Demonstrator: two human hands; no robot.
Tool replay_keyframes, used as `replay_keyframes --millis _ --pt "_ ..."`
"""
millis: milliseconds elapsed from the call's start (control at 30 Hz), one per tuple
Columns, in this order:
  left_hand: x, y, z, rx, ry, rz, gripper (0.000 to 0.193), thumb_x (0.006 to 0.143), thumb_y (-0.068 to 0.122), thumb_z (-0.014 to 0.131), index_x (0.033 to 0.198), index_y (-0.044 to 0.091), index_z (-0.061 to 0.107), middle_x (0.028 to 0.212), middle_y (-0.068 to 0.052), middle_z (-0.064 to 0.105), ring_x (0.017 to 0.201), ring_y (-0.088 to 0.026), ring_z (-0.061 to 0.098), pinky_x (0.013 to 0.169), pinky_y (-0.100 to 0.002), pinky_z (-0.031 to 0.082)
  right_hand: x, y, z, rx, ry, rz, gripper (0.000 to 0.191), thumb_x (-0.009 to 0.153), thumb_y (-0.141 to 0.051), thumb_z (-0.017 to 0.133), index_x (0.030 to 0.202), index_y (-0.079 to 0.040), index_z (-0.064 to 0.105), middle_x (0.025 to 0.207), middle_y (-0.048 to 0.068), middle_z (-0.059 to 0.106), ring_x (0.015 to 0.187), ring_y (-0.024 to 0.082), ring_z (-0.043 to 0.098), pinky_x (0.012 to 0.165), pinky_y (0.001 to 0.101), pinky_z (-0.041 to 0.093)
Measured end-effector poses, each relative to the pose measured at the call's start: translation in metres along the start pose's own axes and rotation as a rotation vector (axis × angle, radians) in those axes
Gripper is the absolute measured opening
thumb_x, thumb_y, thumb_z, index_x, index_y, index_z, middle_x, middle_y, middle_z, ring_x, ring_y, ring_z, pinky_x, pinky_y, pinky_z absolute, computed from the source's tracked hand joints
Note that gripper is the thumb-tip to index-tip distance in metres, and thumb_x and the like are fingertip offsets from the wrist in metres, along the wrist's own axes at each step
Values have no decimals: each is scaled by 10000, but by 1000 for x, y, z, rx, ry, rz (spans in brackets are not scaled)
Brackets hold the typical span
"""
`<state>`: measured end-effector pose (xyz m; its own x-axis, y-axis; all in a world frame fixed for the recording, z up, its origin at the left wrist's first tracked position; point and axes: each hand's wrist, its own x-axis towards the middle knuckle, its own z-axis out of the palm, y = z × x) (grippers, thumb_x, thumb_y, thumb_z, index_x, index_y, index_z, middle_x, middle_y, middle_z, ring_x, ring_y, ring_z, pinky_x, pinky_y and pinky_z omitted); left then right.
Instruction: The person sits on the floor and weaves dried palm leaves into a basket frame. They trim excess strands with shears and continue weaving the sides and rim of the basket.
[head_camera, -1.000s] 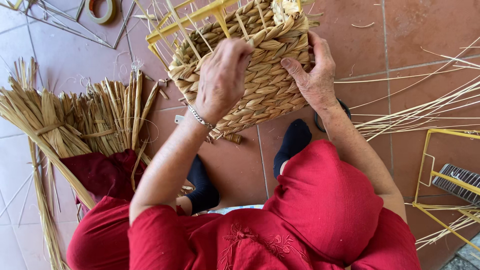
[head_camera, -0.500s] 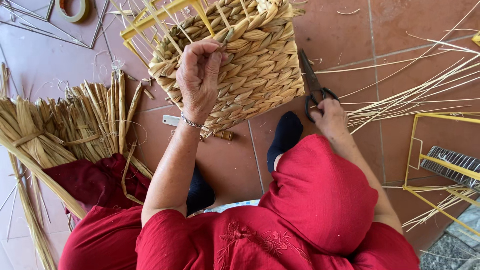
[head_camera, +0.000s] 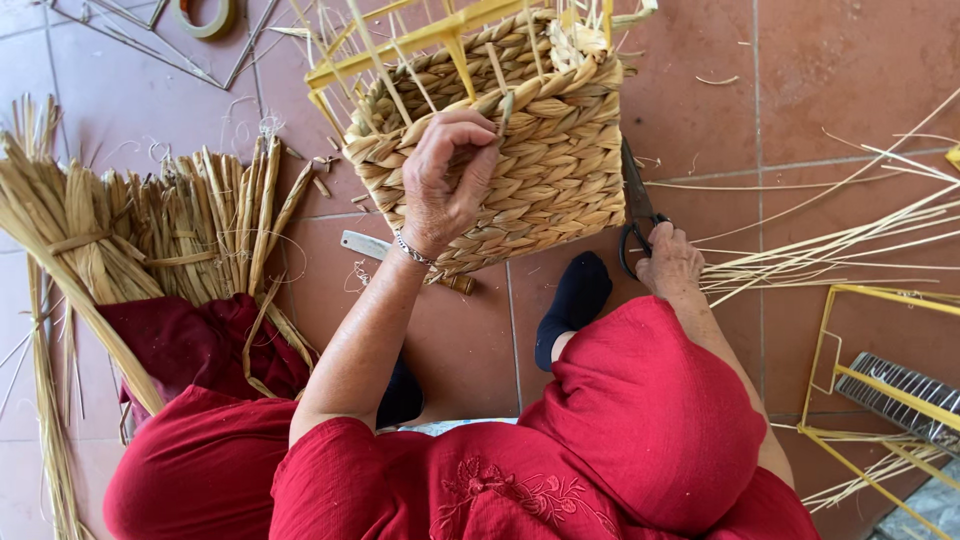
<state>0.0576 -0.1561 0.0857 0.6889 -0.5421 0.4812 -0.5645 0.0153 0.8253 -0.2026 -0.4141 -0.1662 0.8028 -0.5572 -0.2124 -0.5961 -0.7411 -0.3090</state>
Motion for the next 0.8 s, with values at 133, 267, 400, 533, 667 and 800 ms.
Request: replay_keyframes --millis 133,267,400,533,667,800 --pt "3 0 -3 106 -17 85 176 956 11 760 1060 31 619 1166 -74 657 1062 -157 661 929 -289 558 6 -3 -13 186 -85 125 694 746 -104 826 1360 -65 504 1068 212 670 964 406 654 848 504 504" --pt "2 -4 -5 6 -31 -32 139 993 13 740 1071 30 626 1175 -63 661 1057 -117 665 926 -254 574 9 -8 -26 728 14 229 599 877 -134 850 1400 -14 583 1076 115 719 941 207 674 822 333 536" --pt "-2 -10 -4 -134 -30 -131 98 1020 8 709 1075 19 629 1164 -54 641 1027 -85 633 893 -216 567 -10 -29 -71 837 334 76 588 943 -191 827 1443 -7 578 1019 25 707 875 69 657 768 221 543" --pt "-6 -18 0 -337 5 -154 62 1070 6 665 1107 -6 616 1166 -46 607 1001 -82 604 891 -216 543 -28 -61 -140 443 584 -354 740 891 -422 854 1423 18 586 832 18 564 739 136 547 694 342 453" --pt "-10 -25 2 -504 38 -233 68 1084 14 644 1134 -14 606 1135 -36 596 986 -86 615 891 -221 546 -13 -96 -182 49 682 -706 735 1010 -631 751 1460 -65 623 927 46 574 833 241 585 715 389 406" --pt "-12 -27 2 -571 50 -306 84 1077 23 640 1143 -15 606 1120 -34 600 973 -78 612 881 -218 543 0 -116 -191 -78 649 -750 654 1014 -627 666 1462 -151 672 898 18 556 792 220 570 763 407 393"
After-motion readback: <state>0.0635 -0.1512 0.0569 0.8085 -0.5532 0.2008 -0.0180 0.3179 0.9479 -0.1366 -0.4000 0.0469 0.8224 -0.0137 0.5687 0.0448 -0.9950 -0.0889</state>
